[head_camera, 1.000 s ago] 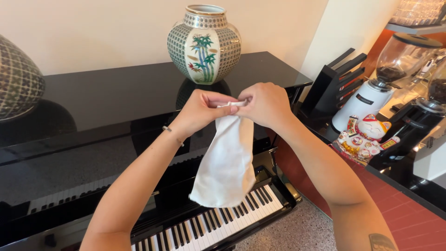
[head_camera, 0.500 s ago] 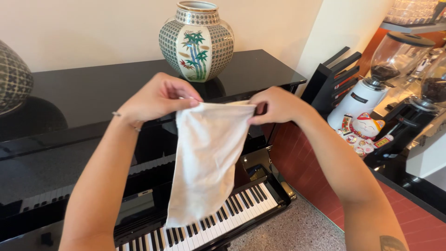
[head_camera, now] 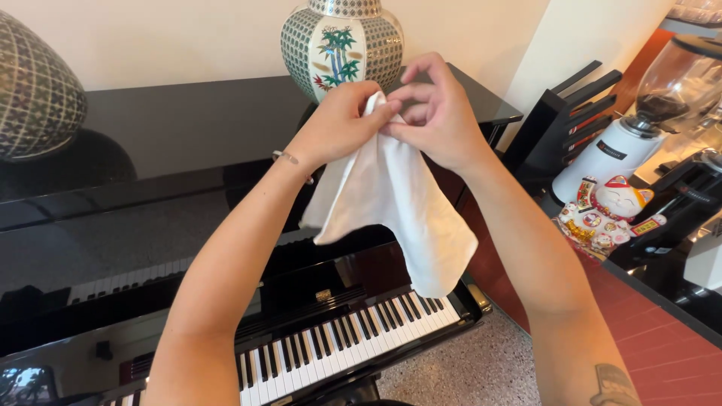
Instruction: Cleaning the top of a piano and wiping down decorative vases using a cloth and spray.
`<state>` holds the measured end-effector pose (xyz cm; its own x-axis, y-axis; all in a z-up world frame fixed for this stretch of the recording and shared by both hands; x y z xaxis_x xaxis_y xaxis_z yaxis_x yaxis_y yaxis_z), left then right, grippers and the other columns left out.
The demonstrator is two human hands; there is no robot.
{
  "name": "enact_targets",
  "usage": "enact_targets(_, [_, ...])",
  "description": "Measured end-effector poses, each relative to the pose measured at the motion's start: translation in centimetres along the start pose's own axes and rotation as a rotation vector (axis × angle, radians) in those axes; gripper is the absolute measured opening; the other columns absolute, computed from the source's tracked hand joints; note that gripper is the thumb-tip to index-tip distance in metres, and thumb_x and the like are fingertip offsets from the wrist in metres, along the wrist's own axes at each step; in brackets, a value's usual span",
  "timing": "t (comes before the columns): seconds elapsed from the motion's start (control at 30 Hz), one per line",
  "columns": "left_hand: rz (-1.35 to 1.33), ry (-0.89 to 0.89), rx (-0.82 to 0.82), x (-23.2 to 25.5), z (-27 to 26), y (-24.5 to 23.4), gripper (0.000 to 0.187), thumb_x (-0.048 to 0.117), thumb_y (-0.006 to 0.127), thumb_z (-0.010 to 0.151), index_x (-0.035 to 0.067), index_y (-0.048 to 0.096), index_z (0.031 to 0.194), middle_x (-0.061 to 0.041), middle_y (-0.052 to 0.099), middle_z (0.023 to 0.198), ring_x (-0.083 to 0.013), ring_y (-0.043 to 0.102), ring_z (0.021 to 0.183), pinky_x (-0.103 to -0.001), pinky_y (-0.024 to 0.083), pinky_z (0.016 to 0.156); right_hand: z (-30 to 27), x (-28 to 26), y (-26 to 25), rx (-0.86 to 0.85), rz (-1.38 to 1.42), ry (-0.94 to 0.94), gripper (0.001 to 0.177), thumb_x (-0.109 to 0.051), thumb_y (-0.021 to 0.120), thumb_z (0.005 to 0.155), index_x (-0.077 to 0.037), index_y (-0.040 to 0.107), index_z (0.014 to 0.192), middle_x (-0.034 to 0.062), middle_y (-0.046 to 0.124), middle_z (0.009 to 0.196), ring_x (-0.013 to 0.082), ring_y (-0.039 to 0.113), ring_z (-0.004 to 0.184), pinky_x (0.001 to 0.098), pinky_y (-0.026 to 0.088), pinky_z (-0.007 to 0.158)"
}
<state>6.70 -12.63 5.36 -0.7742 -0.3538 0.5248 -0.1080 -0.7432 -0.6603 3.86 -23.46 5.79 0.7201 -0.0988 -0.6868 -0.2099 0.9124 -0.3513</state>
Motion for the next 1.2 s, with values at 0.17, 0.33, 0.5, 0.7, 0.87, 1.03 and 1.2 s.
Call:
enact_targets(0.17, [-0.009,0.196,0.235,2.3,0.2,-2.1,0.024,0.023,0.075,0.095,0.000,0.067,0.094,-0.010,0.066,0.075,-0.0158,0.060,0.066,-0.032,0.047,0.060,-2.9,-0.5,-0.4,0.186,0.022,-0.081,0.065,0.012,0.079,0.082,-0.007,0.037,0.128,0.0091,0.056,0.134,0.0172,0.063,0.119,0.0312,0.063,0.084])
enact_targets(0.33, [-0.155,0.350,0.317,2.0,0.4,-8.1,0.010,0.012,0.074,0.103,0.002,0.071,0.102,-0.004,0.073,0.092,-0.0101,0.067,0.086,-0.027,0.055,0.078,-6.4,8.2,-0.6,0.022,-0.063,0.158,0.060,-0.007,0.089,0.078,-0.004,0.056,0.128,0.0079,0.068,0.118,0.0166,0.068,0.106,0.0313,0.062,0.088])
enact_targets(0.5, [-0.238,0.366,0.359,-0.9,-3.2,-17.1,0.004,0.006,0.074,0.110,0.003,0.072,0.110,-0.002,0.072,0.102,-0.0072,0.067,0.092,-0.023,0.055,0.084,-12.4,17.3,-3.7,-0.225,-0.321,0.492,0.039,-0.029,0.090,0.072,-0.002,0.080,0.098,0.0075,0.080,0.090,0.0136,0.073,0.079,0.0314,0.060,0.076])
enact_targets(0.7, [-0.323,0.230,0.425,-6.0,-7.2,-19.7,0.007,0.008,0.077,0.109,0.003,0.072,0.107,-0.004,0.074,0.098,-0.0061,0.068,0.087,-0.021,0.057,0.080,-15.4,22.0,-10.6,0.011,-0.248,0.550,0.024,-0.024,0.080,0.085,-0.003,0.081,0.098,0.0035,0.080,0.086,0.0117,0.069,0.081,0.0308,0.056,0.079])
enact_targets(0.87, [-0.037,-0.259,0.525,-14.5,-7.1,-15.1,0.015,0.018,0.078,0.093,0.004,0.075,0.096,0.001,0.069,0.080,-0.0049,0.055,0.067,-0.026,0.047,0.058,-9.3,9.7,-6.0,0.138,-0.007,0.164,0.056,-0.006,0.075,0.084,-0.006,0.053,0.136,0.0028,0.059,0.136,0.0130,0.057,0.122,0.0274,0.048,0.100])
enact_targets(1.03, [-0.033,-0.039,0.367,-3.8,-4.3,-5.3,0.015,0.017,0.076,0.089,0.004,0.076,0.096,-0.001,0.068,0.074,-0.0054,0.058,0.066,-0.026,0.049,0.058,-6.6,6.5,2.3,-0.309,0.322,0.188,0.040,-0.010,0.069,0.097,0.000,0.056,0.133,0.0116,0.061,0.132,0.0176,0.060,0.121,0.0362,0.055,0.096])
enact_targets(1.2, [-0.246,-0.070,0.095,-0.8,-2.9,1.1,0.020,0.021,0.068,0.094,0.002,0.072,0.097,-0.004,0.069,0.070,-0.0058,0.060,0.062,-0.026,0.048,0.056,-4.5,6.1,3.6,-0.105,0.285,0.448,0.037,-0.030,0.051,0.100,-0.004,0.059,0.124,0.0096,0.078,0.101,0.0172,0.079,0.082,0.0306,0.058,0.059])
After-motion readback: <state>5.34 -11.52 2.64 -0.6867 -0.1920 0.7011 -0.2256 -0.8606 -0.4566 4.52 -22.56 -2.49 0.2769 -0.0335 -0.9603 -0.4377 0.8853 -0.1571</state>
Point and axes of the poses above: each hand's wrist, its own z-axis towards the middle knuckle, its own y-axis out of the palm, x = y × z, the point moved 10 cm from there along z, towards the middle knuckle
